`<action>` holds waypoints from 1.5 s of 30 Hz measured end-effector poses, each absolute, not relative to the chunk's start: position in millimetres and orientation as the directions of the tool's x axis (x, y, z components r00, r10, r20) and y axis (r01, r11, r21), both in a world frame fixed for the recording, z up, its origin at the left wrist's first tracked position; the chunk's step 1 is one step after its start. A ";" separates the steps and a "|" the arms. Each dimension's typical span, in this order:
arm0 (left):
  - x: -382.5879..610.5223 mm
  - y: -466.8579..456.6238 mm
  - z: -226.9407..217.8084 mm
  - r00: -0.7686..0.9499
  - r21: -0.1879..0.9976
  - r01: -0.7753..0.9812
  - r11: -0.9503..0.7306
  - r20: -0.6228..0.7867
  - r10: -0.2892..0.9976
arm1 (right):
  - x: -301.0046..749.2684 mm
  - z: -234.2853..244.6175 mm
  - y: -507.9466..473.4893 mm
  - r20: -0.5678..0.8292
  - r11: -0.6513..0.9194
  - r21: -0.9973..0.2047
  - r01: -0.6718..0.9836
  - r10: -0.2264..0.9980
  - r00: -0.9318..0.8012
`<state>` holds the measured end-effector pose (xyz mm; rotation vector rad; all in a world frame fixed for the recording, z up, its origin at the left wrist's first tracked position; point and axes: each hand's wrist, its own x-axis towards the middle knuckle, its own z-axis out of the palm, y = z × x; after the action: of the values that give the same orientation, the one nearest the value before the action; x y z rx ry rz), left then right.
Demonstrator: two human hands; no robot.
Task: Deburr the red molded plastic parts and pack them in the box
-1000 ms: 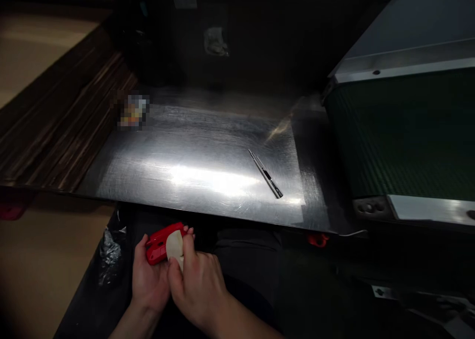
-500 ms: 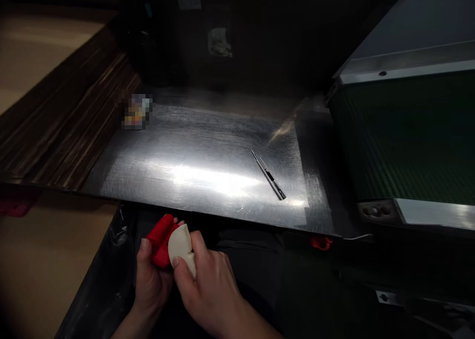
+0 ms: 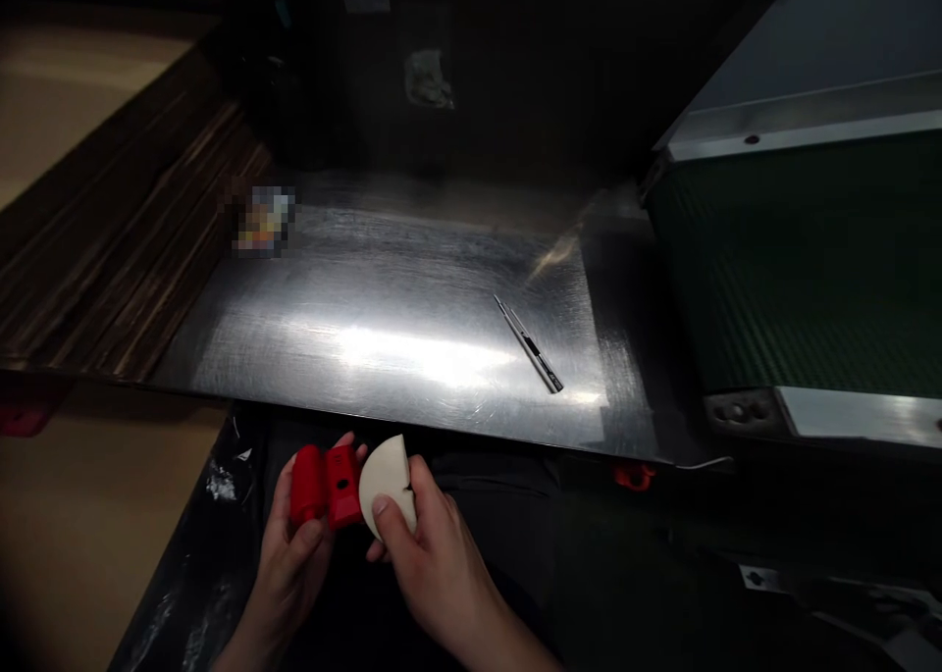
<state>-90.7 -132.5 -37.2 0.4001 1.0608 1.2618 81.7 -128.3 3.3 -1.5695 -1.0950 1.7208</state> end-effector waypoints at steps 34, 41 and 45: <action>-85.5 -126.8 -30.5 -0.179 0.803 -0.525 0.283 -0.429 0.885 | 63.6 10.2 -116.5 -0.380 -0.083 -0.589 0.804 0.906 -0.185; -82.8 -126.4 -29.1 -0.172 0.783 -0.538 0.311 -0.464 0.869 | 64.8 12.3 -117.4 -0.360 -0.058 -0.615 0.786 0.908 -0.215; -87.4 -128.7 -37.5 -0.144 0.787 -0.533 0.312 -0.448 0.883 | 65.9 15.8 -115.2 -0.349 -0.032 -0.620 0.784 0.906 -0.239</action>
<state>-87.4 -128.7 -37.5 0.3945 1.1621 1.2831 65.9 -115.2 15.8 -1.8284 -2.0657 1.1268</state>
